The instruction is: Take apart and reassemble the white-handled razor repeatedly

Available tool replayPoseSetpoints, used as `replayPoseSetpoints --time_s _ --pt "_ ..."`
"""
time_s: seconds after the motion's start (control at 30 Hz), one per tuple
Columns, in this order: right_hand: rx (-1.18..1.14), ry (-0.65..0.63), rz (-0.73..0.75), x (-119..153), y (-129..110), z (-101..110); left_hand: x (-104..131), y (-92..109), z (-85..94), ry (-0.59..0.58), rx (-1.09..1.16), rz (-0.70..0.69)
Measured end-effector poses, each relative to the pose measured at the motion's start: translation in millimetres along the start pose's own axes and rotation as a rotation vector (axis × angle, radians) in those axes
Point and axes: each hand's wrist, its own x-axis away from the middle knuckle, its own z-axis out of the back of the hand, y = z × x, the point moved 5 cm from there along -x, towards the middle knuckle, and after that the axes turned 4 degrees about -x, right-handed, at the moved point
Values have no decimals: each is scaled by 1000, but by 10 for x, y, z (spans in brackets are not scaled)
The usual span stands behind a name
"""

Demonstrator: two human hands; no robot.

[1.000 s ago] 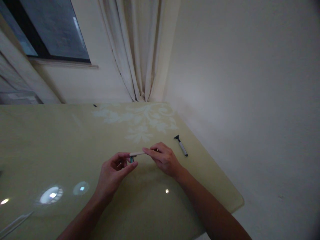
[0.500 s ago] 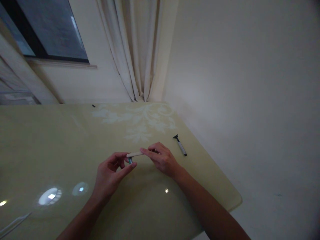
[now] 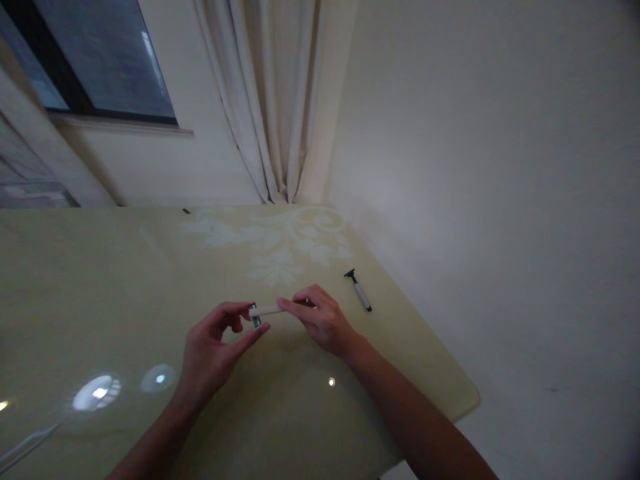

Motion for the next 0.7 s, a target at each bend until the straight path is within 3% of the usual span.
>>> replayPoseSetpoints --time_s 0.3,0.7 --pt "-98 -17 -47 27 67 -21 -12 58 64 57 -18 -36" --pt "-163 -23 -81 26 87 -1 0 67 20 4 -78 -86"
